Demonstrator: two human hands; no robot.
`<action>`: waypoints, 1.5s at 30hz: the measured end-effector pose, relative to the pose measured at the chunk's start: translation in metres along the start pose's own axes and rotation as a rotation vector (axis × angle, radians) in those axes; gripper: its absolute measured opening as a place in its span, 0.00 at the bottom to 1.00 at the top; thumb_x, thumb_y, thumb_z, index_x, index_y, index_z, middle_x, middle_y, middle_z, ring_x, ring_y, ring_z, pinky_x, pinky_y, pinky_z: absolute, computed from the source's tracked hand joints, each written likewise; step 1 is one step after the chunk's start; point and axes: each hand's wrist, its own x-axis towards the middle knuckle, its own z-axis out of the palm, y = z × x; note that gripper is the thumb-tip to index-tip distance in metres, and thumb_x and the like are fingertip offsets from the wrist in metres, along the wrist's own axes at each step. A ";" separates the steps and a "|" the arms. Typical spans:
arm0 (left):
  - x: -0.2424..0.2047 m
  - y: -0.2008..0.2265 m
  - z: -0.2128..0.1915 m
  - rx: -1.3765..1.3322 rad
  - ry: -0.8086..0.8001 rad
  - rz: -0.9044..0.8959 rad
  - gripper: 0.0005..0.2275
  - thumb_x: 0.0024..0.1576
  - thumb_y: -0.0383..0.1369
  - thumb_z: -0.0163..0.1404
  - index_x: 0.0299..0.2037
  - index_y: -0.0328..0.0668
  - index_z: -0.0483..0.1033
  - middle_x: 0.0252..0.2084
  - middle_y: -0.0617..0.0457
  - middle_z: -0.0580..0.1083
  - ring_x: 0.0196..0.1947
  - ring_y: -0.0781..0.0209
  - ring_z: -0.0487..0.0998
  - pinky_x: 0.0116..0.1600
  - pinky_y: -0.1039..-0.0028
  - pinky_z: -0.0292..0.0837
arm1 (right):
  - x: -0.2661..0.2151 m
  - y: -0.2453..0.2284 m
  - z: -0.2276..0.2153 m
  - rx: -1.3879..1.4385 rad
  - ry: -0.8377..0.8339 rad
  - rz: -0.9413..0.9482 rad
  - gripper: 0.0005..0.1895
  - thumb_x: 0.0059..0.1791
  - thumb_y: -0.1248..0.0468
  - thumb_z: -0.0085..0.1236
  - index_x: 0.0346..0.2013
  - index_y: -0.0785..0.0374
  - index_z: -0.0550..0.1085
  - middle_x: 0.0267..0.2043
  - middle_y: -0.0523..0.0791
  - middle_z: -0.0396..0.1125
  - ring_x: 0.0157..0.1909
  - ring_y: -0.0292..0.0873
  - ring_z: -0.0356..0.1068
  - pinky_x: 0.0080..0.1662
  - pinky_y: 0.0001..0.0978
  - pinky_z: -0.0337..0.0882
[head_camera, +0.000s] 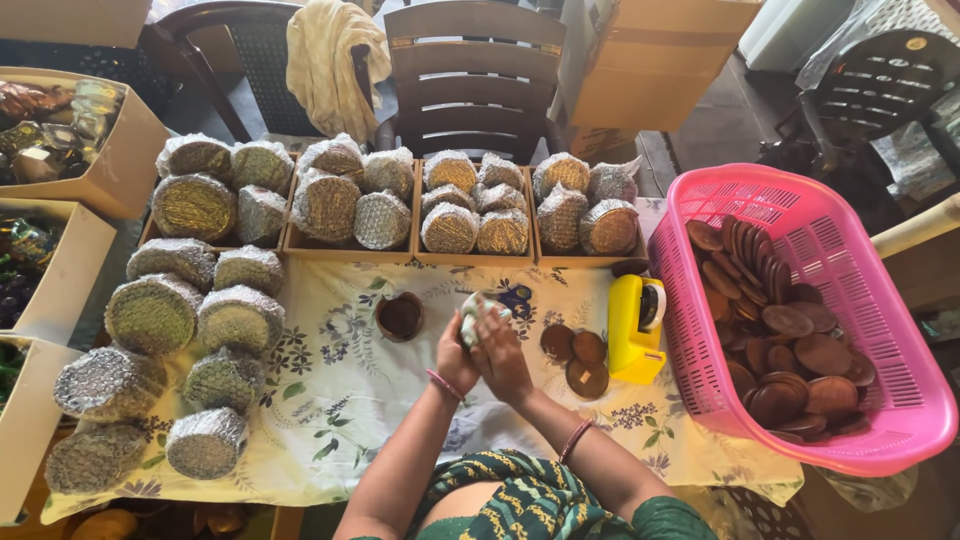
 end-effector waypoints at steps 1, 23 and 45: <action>0.001 0.002 -0.001 0.000 0.001 0.001 0.20 0.69 0.45 0.37 0.60 0.41 0.71 0.56 0.46 0.75 0.56 0.52 0.76 0.63 0.62 0.72 | -0.002 -0.006 -0.003 0.001 0.000 -0.001 0.24 0.58 0.60 0.47 0.67 0.67 0.65 0.76 0.53 0.55 0.79 0.59 0.49 0.76 0.52 0.48; 0.018 -0.004 -0.022 0.235 0.052 0.024 0.20 0.66 0.47 0.38 0.62 0.46 0.69 0.54 0.51 0.76 0.54 0.55 0.77 0.59 0.58 0.73 | 0.000 0.011 -0.005 0.033 0.122 0.021 0.15 0.50 0.65 0.54 0.51 0.62 0.71 0.56 0.52 0.69 0.62 0.56 0.67 0.63 0.50 0.65; -0.025 0.090 0.020 1.861 0.702 0.704 0.16 0.56 0.45 0.58 0.46 0.45 0.75 0.39 0.42 0.80 0.39 0.41 0.81 0.42 0.55 0.75 | -0.027 0.070 -0.027 0.145 0.261 0.595 0.15 0.54 0.61 0.55 0.54 0.63 0.74 0.41 0.51 0.72 0.36 0.50 0.73 0.39 0.41 0.71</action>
